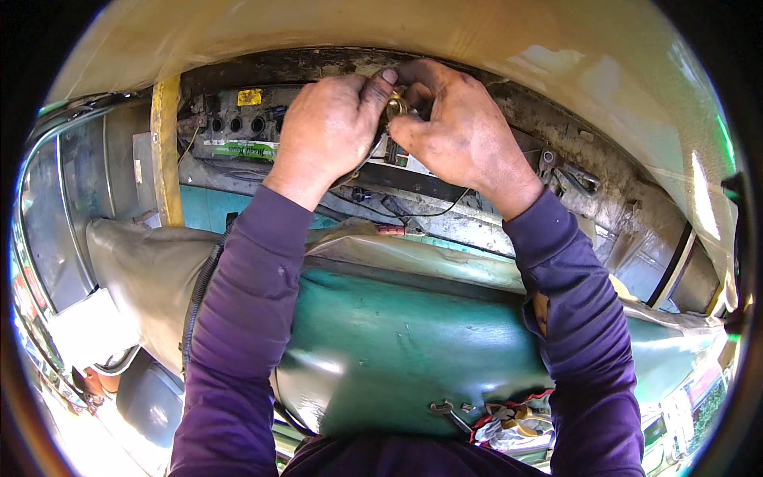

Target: The person works on the electrical system of a vehicle with the hood open, using pliers and a wrench to manipulate wires and components. They repeatedly adjust connections and handle small parts within the engine bay.

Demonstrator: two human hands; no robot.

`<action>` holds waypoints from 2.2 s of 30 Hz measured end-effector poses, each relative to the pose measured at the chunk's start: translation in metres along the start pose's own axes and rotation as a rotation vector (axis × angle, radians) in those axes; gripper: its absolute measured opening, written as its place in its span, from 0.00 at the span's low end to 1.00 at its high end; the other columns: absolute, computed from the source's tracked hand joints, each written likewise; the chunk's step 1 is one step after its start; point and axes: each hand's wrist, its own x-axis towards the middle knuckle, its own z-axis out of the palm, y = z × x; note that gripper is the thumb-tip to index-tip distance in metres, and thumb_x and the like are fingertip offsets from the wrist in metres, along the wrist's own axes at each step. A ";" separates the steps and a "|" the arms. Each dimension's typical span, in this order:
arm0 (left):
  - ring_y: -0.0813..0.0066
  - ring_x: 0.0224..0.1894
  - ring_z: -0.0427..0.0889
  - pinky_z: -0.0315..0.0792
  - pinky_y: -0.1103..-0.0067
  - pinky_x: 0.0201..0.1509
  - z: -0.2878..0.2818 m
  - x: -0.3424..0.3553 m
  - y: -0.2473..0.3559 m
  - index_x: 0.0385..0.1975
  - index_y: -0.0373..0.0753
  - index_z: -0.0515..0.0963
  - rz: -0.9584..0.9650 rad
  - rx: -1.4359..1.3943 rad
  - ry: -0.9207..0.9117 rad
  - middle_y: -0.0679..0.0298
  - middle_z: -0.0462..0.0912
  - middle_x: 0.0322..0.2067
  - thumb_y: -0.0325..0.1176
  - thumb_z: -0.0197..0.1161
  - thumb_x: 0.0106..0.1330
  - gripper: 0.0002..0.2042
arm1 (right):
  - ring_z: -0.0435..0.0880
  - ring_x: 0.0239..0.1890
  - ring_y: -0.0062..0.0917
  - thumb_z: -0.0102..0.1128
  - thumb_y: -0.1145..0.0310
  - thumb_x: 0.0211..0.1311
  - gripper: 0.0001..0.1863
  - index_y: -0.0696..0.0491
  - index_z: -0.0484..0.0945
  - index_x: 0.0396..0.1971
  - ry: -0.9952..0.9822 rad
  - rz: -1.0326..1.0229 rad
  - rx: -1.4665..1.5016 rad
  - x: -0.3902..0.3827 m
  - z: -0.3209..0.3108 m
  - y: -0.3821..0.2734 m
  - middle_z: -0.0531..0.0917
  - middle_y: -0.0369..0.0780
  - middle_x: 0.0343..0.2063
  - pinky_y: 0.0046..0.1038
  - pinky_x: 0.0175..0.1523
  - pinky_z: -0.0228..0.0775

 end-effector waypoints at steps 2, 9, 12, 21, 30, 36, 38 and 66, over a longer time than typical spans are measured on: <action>0.41 0.43 0.81 0.75 0.57 0.46 0.001 -0.001 0.002 0.36 0.30 0.79 0.068 -0.061 0.116 0.43 0.82 0.37 0.51 0.54 0.74 0.24 | 0.84 0.40 0.56 0.62 0.61 0.48 0.24 0.64 0.80 0.42 0.044 -0.008 0.011 0.000 -0.003 0.003 0.84 0.59 0.33 0.46 0.49 0.78; 0.39 0.40 0.81 0.75 0.56 0.43 0.007 0.000 0.002 0.37 0.32 0.78 0.261 0.064 0.203 0.44 0.82 0.34 0.39 0.58 0.72 0.14 | 0.84 0.42 0.56 0.61 0.61 0.51 0.21 0.63 0.83 0.39 -0.071 0.048 0.000 0.004 -0.001 0.012 0.84 0.60 0.35 0.46 0.51 0.77; 0.35 0.43 0.78 0.73 0.58 0.45 0.002 -0.001 0.003 0.39 0.30 0.77 -0.030 0.082 0.000 0.41 0.81 0.36 0.38 0.56 0.73 0.14 | 0.85 0.42 0.54 0.62 0.60 0.52 0.22 0.63 0.84 0.41 -0.042 0.091 0.119 0.004 0.000 0.014 0.85 0.59 0.36 0.44 0.51 0.77; 0.40 0.40 0.83 0.76 0.54 0.43 0.006 -0.005 0.001 0.39 0.33 0.76 0.246 0.129 0.083 0.44 0.83 0.33 0.42 0.60 0.70 0.15 | 0.85 0.45 0.51 0.61 0.60 0.55 0.21 0.62 0.84 0.42 0.003 0.055 0.096 0.001 -0.001 0.017 0.86 0.57 0.39 0.42 0.53 0.77; 0.37 0.34 0.82 0.75 0.54 0.39 0.011 -0.004 0.001 0.33 0.32 0.79 0.318 0.081 0.260 0.41 0.82 0.27 0.47 0.56 0.74 0.20 | 0.84 0.46 0.52 0.58 0.63 0.56 0.19 0.59 0.83 0.44 -0.020 0.018 0.100 0.002 0.000 0.026 0.86 0.56 0.39 0.43 0.54 0.76; 0.38 0.34 0.83 0.77 0.53 0.41 0.009 -0.004 -0.005 0.34 0.33 0.79 0.195 0.125 0.138 0.42 0.83 0.27 0.47 0.55 0.73 0.20 | 0.84 0.48 0.51 0.59 0.63 0.57 0.20 0.59 0.82 0.46 -0.056 0.052 0.097 0.000 0.000 0.027 0.85 0.56 0.42 0.43 0.56 0.75; 0.38 0.34 0.83 0.77 0.53 0.41 0.011 -0.004 -0.003 0.32 0.33 0.80 0.267 0.089 0.217 0.42 0.83 0.27 0.48 0.54 0.74 0.21 | 0.83 0.48 0.52 0.58 0.63 0.57 0.20 0.60 0.81 0.46 -0.038 0.062 0.089 0.000 -0.001 0.027 0.85 0.56 0.42 0.43 0.56 0.75; 0.39 0.39 0.83 0.74 0.56 0.42 0.001 -0.002 0.003 0.34 0.31 0.78 0.126 -0.094 0.131 0.42 0.83 0.32 0.54 0.55 0.74 0.26 | 0.83 0.50 0.50 0.57 0.69 0.57 0.21 0.61 0.79 0.50 -0.058 0.034 0.099 0.001 -0.001 0.034 0.85 0.56 0.45 0.42 0.59 0.74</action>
